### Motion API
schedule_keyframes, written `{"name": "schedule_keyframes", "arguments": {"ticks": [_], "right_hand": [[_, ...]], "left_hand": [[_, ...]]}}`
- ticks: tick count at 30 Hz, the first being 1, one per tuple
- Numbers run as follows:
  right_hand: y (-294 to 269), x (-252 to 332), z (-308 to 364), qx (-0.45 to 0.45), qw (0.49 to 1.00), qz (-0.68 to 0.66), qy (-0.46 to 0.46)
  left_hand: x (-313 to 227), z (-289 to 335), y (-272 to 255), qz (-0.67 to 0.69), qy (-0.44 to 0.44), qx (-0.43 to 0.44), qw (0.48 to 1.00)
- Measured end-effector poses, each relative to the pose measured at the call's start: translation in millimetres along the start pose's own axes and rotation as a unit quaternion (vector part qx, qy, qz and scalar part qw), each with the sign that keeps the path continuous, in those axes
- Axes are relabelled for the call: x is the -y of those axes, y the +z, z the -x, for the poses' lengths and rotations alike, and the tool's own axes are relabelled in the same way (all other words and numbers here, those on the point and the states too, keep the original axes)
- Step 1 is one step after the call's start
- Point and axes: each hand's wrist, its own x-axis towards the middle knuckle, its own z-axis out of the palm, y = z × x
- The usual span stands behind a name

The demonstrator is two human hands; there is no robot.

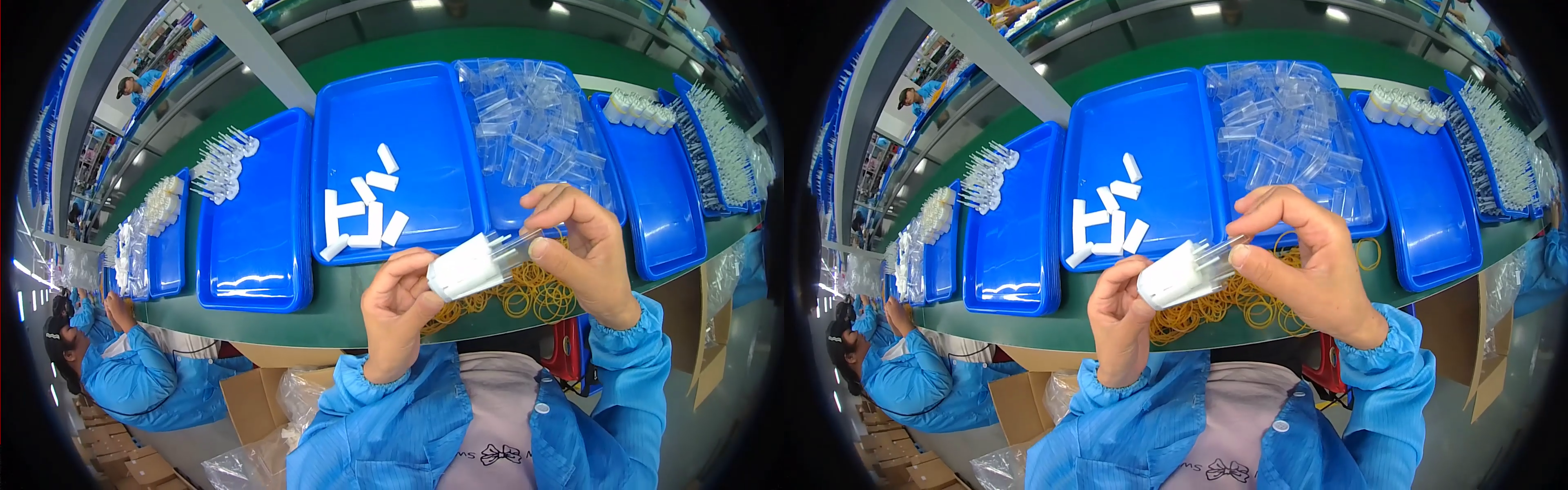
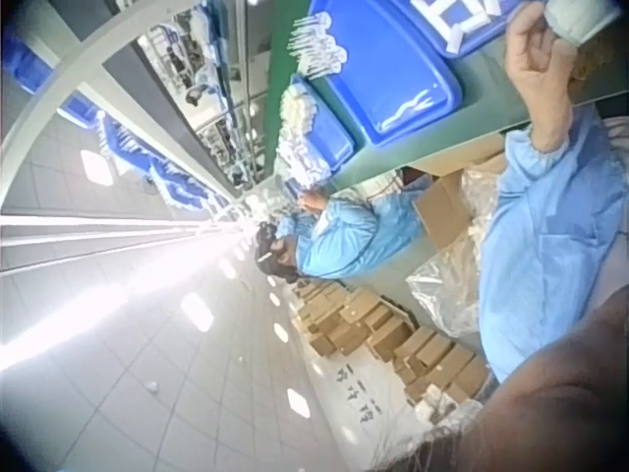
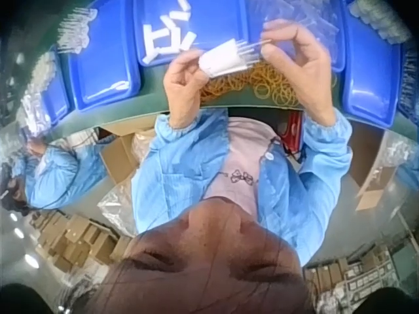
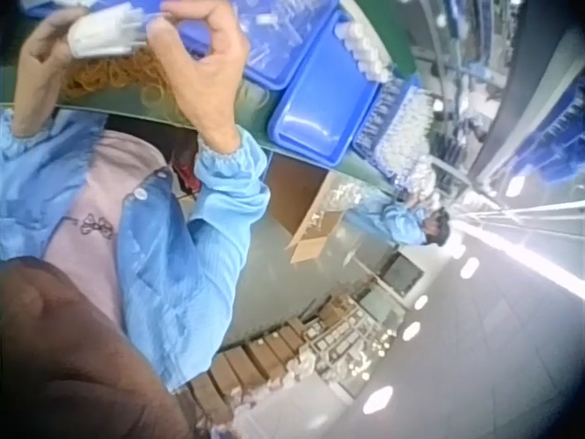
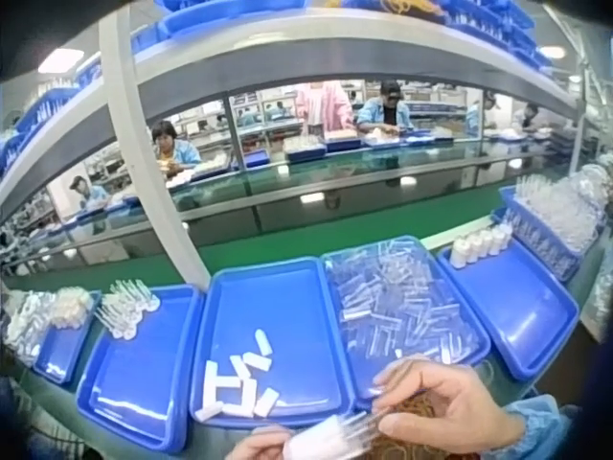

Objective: The person assembles plastic components by attaching white pieces and transparent sleeves onto a base by hand, wraps a rubber band around the assembled unit, and places it onto a tray.

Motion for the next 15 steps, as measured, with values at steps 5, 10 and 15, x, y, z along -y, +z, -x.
{"name": "schedule_keyframes", "arguments": {"ticks": [5, 10, 15], "right_hand": [[-2.4, 5.0, -0.6, 0.033, 0.995, 0.069, -0.066], [-3.1, 14.7, 0.8, 0.058, 0.986, 0.128, -0.085], [6.2, 11.9, 4.7, 0.042, 0.992, 0.097, -0.067]], "left_hand": [[1.9, 5.6, 1.6, 0.012, -0.023, -0.012, 1.000], [-4.2, 4.1, 0.5, 0.037, -0.034, 0.002, 0.999], [4.5, 7.1, -2.8, -0.004, -0.002, 0.049, 0.999]]}}
